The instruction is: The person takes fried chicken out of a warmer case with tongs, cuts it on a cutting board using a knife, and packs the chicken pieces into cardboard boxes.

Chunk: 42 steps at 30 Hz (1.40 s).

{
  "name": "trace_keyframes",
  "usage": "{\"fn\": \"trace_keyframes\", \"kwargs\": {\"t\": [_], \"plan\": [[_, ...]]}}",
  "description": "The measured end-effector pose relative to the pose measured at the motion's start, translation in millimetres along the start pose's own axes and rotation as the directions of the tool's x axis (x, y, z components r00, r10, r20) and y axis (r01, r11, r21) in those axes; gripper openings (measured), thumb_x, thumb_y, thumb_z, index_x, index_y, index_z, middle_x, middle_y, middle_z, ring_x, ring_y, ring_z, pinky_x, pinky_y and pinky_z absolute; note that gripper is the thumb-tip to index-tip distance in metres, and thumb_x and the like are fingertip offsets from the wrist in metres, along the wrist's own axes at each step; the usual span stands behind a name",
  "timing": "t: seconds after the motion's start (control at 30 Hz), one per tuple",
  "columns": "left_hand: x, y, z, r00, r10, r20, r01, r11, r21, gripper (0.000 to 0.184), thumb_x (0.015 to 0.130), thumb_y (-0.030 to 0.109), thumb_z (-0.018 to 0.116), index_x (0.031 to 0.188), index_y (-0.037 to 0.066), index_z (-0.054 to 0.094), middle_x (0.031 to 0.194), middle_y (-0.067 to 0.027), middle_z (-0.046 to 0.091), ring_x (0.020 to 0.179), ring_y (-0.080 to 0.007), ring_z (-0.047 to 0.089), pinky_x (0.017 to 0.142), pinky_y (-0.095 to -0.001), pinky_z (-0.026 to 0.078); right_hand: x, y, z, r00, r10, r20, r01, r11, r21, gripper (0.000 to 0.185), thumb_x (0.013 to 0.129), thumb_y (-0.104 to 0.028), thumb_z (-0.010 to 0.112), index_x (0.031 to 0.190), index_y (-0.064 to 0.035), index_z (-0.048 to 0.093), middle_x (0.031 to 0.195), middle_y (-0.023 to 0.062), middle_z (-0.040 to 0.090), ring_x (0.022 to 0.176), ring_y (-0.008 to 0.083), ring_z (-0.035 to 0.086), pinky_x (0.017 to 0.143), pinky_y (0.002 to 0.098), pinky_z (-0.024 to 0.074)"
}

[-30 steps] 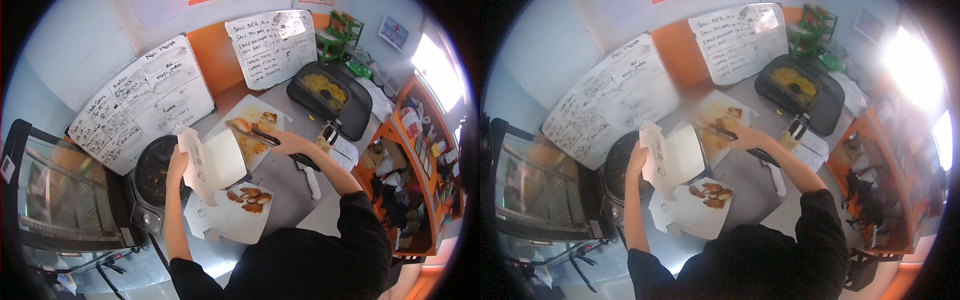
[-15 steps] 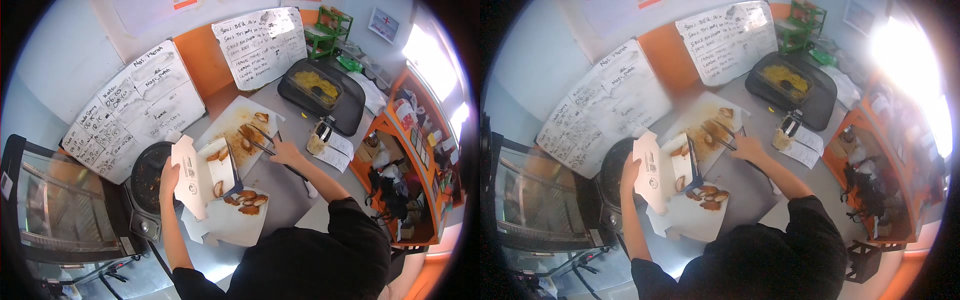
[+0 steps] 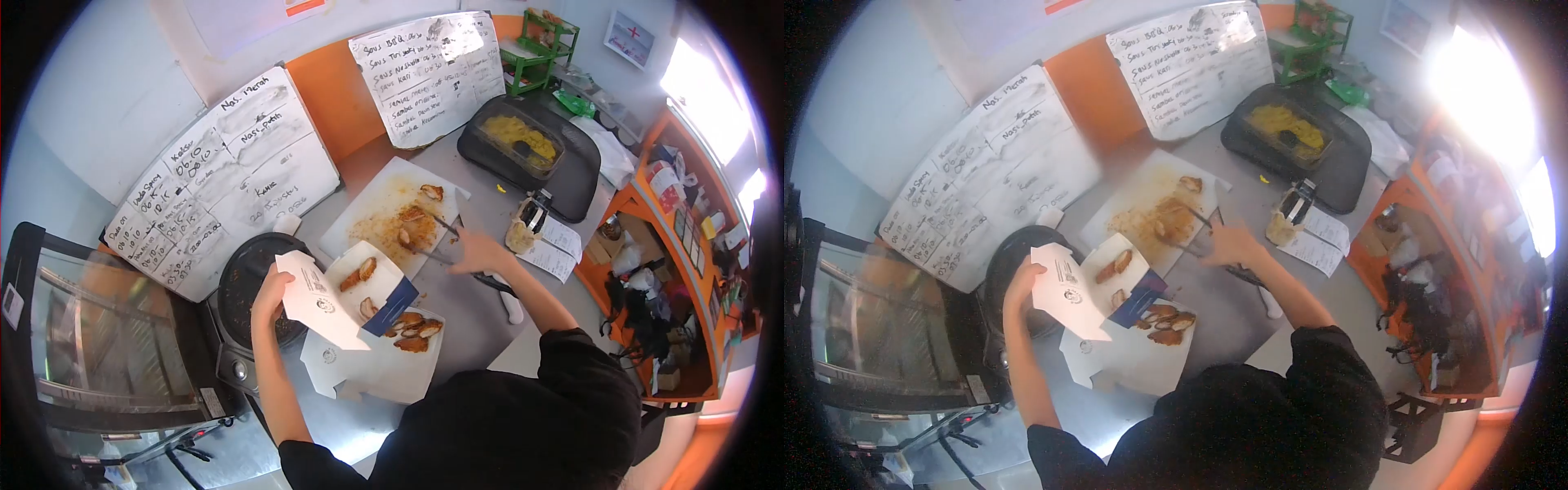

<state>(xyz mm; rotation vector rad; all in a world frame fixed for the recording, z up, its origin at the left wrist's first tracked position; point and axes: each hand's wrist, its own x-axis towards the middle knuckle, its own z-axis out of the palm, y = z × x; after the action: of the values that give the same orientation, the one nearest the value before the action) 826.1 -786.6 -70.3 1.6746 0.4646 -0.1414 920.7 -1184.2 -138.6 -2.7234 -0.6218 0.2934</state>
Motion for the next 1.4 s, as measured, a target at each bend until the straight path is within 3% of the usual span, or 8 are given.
{"fn": "trace_keyframes", "kwargs": {"t": [0.1,0.2,0.4,0.7,1.0,1.1,1.23,1.4], "plan": [[-1,1,-1,0.997,-0.023,0.078,0.021,0.999,0.027,0.047,0.071,0.009,0.045,0.117,-0.003,0.040,0.105,-0.0140,0.052,0.093,-0.0196,0.052,0.082,-0.0302,0.041,-13,-8,13,0.997,0.037,-0.061,-0.045,0.991,-0.123,0.093,0.055,-0.042,0.070,0.127,0.0004,0.029,0.089,0.0196,0.060,0.085,0.0348,0.058,0.084,0.0388,0.0429],[4,-8,-1,0.997,0.048,0.056,-0.053,0.996,0.074,0.048,0.071,0.008,0.044,0.117,-0.003,0.040,0.107,-0.0141,0.050,0.094,-0.0203,0.051,0.083,-0.0299,0.041,-3,5,29,0.989,0.070,-0.129,-0.077,0.996,-0.049,0.093,0.058,-0.035,0.069,0.130,0.0002,0.022,0.101,0.0265,0.054,0.094,0.0369,0.054,0.078,0.0406,0.0462],[-12,10,6,0.996,0.079,0.037,-0.083,0.991,0.102,0.047,0.072,0.005,0.043,0.117,-0.005,0.038,0.109,-0.0166,0.050,0.098,-0.0230,0.049,0.087,-0.0298,0.038,32,27,42,0.991,0.114,-0.063,-0.110,0.992,0.067,0.070,0.066,-0.022,0.062,0.124,-0.0028,0.030,0.084,0.0221,0.058,0.082,0.0367,0.057,0.074,0.0447,0.0452],[-10,-7,-1,0.995,0.097,0.018,-0.098,0.988,0.120,0.047,0.071,0.005,0.043,0.117,-0.004,0.038,0.108,-0.0161,0.050,0.100,-0.0222,0.049,0.088,-0.0300,0.037,28,24,-1,0.992,0.050,-0.115,-0.051,0.999,-0.001,0.068,0.064,-0.030,0.065,0.120,-0.0043,0.037,0.095,0.0201,0.058,0.087,0.0361,0.056,0.075,0.0435,0.0459],[-6,-6,4,0.995,0.087,0.045,-0.090,0.993,0.073,0.050,0.072,0.004,0.042,0.121,-0.004,0.036,0.112,-0.0161,0.049,0.103,-0.0231,0.048,0.091,-0.0301,0.035,72,60,18,0.998,0.032,-0.060,-0.037,0.996,-0.081,0.053,0.066,-0.030,0.062,0.110,-0.0058,0.042,0.085,0.0201,0.059,0.082,0.0357,0.057,0.069,0.0442,0.0456],[-9,-5,4,0.995,0.096,0.033,-0.098,0.993,0.068,0.051,0.072,0.004,0.042,0.122,-0.004,0.036,0.113,-0.0156,0.049,0.104,-0.0226,0.048,0.091,-0.0301,0.035,65,53,1,0.998,-0.068,-0.014,0.067,0.997,-0.036,0.046,0.068,-0.028,0.060,0.106,-0.0056,0.045,0.082,0.0180,0.059,0.079,0.0327,0.059,0.067,0.0423,0.0460],[-11,-6,5,0.996,0.087,0.021,-0.088,0.996,0.029,0.052,0.072,0.004,0.042,0.122,-0.003,0.036,0.112,-0.0146,0.049,0.103,-0.0219,0.048,0.090,-0.0295,0.035,16,-19,-63,0.944,-0.067,0.323,-0.007,0.975,0.224,0.052,0.068,-0.028,0.057,0.116,-0.0108,0.047,0.084,0.0162,0.060,0.077,0.0293,0.059,0.068,0.0389,0.0463],[-5,-10,8,0.989,0.134,0.056,-0.138,0.989,0.059,0.051,0.072,0.003,0.041,0.122,-0.002,0.036,0.111,-0.0140,0.050,0.101,-0.0208,0.049,0.088,-0.0288,0.036,-19,-65,-54,0.878,-0.379,0.294,0.384,0.922,0.044,0.064,0.068,-0.029,0.060,0.125,-0.0073,0.041,0.074,0.0097,0.059,0.069,0.0234,0.059,0.062,0.0356,0.0453]]}}
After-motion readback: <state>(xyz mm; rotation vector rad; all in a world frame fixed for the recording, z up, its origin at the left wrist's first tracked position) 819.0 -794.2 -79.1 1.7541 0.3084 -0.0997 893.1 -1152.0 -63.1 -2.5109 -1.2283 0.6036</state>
